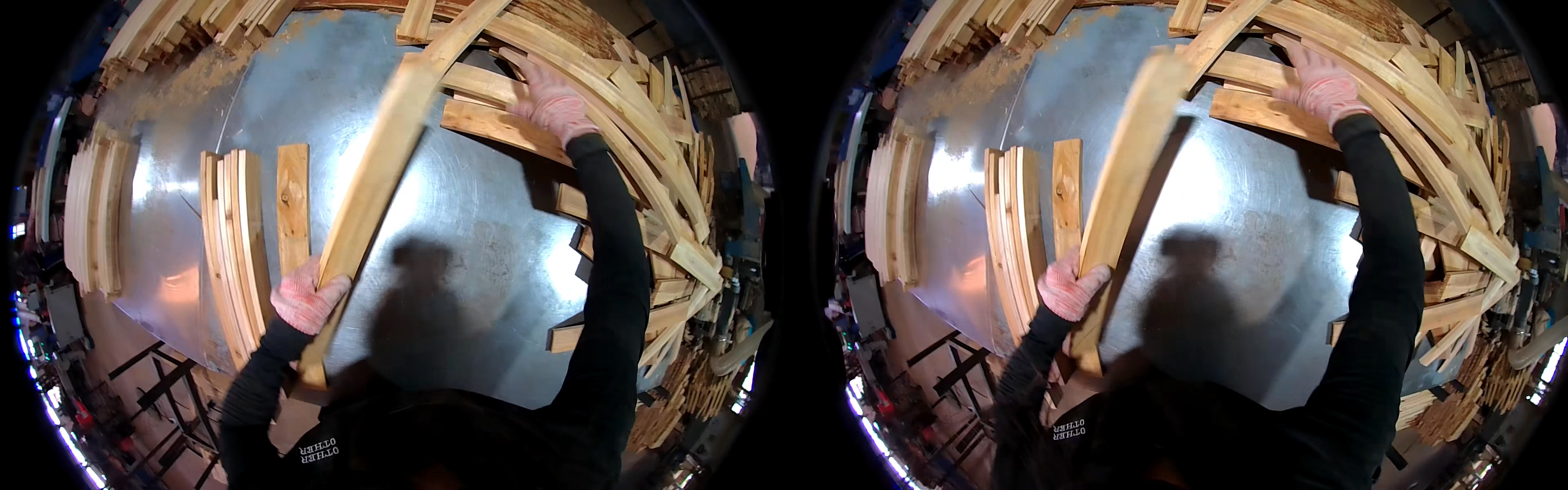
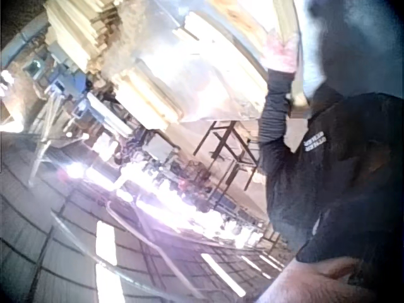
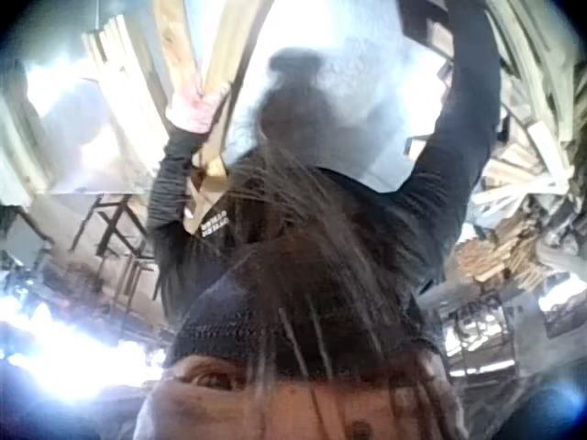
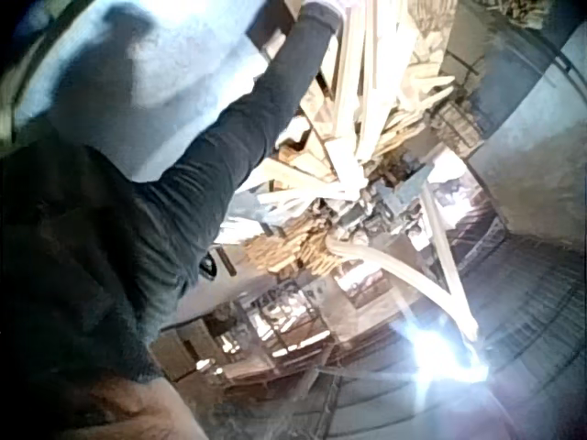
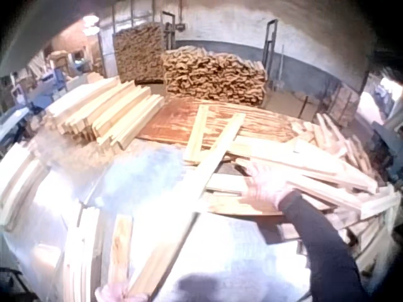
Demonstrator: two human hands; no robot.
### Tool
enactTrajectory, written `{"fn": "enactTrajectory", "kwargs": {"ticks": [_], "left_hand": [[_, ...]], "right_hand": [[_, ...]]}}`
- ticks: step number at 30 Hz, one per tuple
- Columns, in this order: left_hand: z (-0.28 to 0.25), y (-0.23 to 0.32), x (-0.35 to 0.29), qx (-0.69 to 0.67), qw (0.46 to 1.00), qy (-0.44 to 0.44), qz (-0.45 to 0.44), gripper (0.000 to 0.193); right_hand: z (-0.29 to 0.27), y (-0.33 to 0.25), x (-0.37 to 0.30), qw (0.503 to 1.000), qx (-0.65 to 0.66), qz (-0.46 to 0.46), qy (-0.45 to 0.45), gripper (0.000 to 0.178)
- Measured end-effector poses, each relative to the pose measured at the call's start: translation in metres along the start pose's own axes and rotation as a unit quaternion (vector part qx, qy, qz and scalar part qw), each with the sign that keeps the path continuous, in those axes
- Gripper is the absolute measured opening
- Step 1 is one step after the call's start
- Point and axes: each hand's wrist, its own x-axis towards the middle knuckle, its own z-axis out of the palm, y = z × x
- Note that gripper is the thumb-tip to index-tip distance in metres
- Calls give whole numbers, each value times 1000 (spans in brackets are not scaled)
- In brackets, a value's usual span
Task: The person sorts and stacks wooden planks on a metal table. They pick up planks from a scattered pile, align them, and place them into a neat stack.
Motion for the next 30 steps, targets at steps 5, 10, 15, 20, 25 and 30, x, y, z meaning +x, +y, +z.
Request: {"fn": "enactTrajectory", "kwargs": {"ticks": [5,10,15,20,25,30], "left_hand": [[39,-60,1,-304,947,72,-72,24],[110,-60,25,-403,898,167,-52,21],[175,-61,39,-674,711,194,43,38],[156,-19,41,-545,832,8,102,56],[116,-51,33,-522,853,3,6,51],[129,-52,4,-436,893,74,-87,56]], "right_hand": [[-20,-37,27,957,-92,61,-267,86],[-83,-100,-18,991,5,-58,-123,80],[-111,-214,-31,918,333,100,-192,76],[-22,-267,-58,901,415,120,-45,57],[15,-239,60,903,350,236,85,84],[83,-217,152,873,200,445,12,111]]}}
